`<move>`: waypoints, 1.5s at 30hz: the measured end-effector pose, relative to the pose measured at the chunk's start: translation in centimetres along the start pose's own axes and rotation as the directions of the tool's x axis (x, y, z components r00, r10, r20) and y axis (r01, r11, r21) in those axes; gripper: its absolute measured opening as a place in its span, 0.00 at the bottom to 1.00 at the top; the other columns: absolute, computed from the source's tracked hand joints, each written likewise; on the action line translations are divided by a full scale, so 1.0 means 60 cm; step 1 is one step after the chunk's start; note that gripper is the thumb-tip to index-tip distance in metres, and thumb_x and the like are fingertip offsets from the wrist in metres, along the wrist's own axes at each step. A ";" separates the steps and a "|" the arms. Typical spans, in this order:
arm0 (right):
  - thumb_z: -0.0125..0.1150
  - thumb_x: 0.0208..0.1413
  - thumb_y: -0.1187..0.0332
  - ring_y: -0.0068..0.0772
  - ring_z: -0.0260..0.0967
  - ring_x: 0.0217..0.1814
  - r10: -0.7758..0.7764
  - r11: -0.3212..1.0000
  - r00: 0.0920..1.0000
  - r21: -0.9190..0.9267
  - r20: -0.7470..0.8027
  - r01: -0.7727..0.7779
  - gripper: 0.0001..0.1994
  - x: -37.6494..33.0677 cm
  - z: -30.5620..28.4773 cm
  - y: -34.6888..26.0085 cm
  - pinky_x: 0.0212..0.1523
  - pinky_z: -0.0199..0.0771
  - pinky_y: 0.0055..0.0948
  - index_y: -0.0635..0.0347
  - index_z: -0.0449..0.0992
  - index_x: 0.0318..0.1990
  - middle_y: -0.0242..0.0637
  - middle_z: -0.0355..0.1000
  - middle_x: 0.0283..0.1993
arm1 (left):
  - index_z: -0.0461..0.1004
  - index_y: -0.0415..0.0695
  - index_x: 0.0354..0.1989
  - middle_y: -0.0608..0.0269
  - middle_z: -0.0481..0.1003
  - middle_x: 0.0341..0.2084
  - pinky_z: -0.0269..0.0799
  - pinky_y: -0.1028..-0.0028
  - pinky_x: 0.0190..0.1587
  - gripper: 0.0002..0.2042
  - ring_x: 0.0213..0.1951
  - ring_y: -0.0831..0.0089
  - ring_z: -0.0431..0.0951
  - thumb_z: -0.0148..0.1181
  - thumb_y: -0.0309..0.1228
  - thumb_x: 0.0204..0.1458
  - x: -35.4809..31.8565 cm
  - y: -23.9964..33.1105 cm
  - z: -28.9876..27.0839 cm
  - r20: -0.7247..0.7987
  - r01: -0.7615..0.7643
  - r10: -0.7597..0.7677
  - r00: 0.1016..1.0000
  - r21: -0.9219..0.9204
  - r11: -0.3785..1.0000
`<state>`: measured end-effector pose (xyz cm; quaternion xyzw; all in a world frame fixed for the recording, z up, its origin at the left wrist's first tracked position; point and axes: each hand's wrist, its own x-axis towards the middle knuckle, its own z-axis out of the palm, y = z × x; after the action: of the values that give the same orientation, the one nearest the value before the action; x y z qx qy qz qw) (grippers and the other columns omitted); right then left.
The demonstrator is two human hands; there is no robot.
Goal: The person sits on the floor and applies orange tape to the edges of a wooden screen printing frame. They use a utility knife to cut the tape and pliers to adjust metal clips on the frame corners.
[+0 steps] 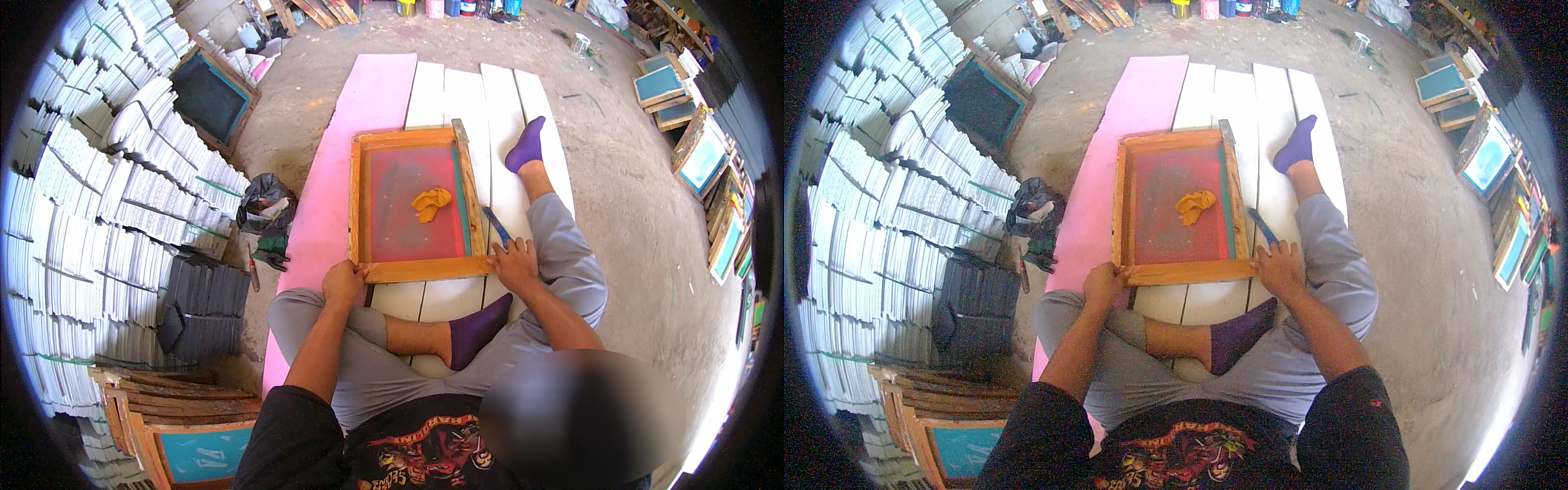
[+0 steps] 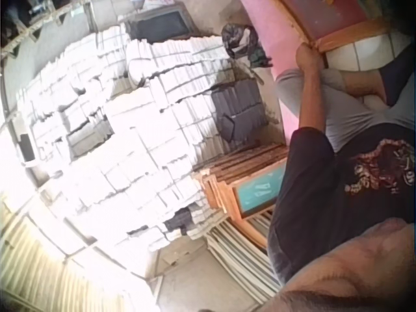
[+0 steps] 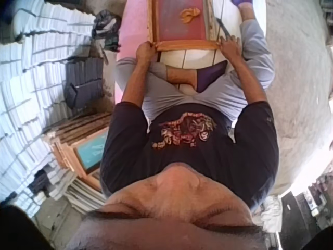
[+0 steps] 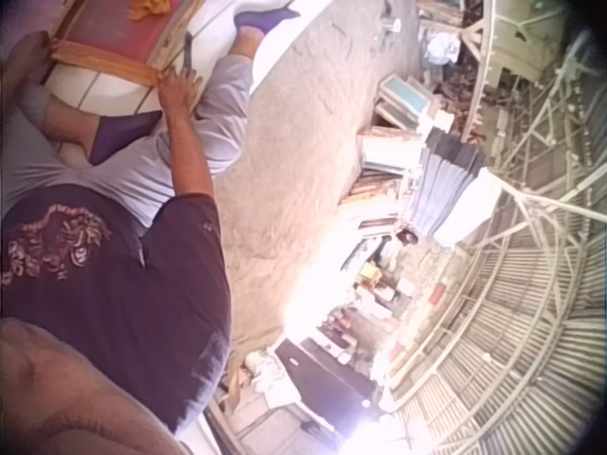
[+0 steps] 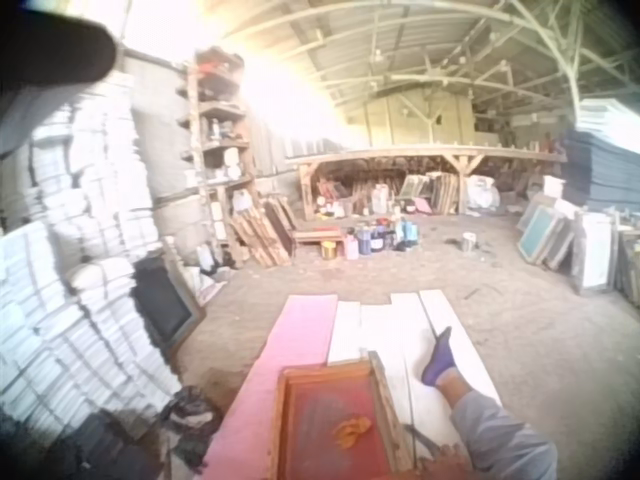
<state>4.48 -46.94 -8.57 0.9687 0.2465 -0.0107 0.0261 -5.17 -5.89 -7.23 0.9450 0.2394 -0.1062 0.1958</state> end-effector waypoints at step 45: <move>0.50 0.64 0.67 0.63 0.78 0.43 0.443 0.800 0.888 0.394 0.120 -0.453 0.14 0.064 -0.109 -0.012 0.42 0.77 0.59 0.64 0.66 0.53 0.62 0.77 0.38 | 0.84 0.45 0.40 0.48 0.83 0.37 0.78 0.56 0.45 0.18 0.42 0.51 0.84 0.71 0.47 0.50 0.034 -0.011 0.028 0.088 0.072 -0.061 0.994 -0.127 0.989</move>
<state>7.56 -44.09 -2.21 0.9825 0.0025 -0.0665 -0.1741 -3.89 -5.25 -9.58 0.9164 0.2689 -0.1365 0.2631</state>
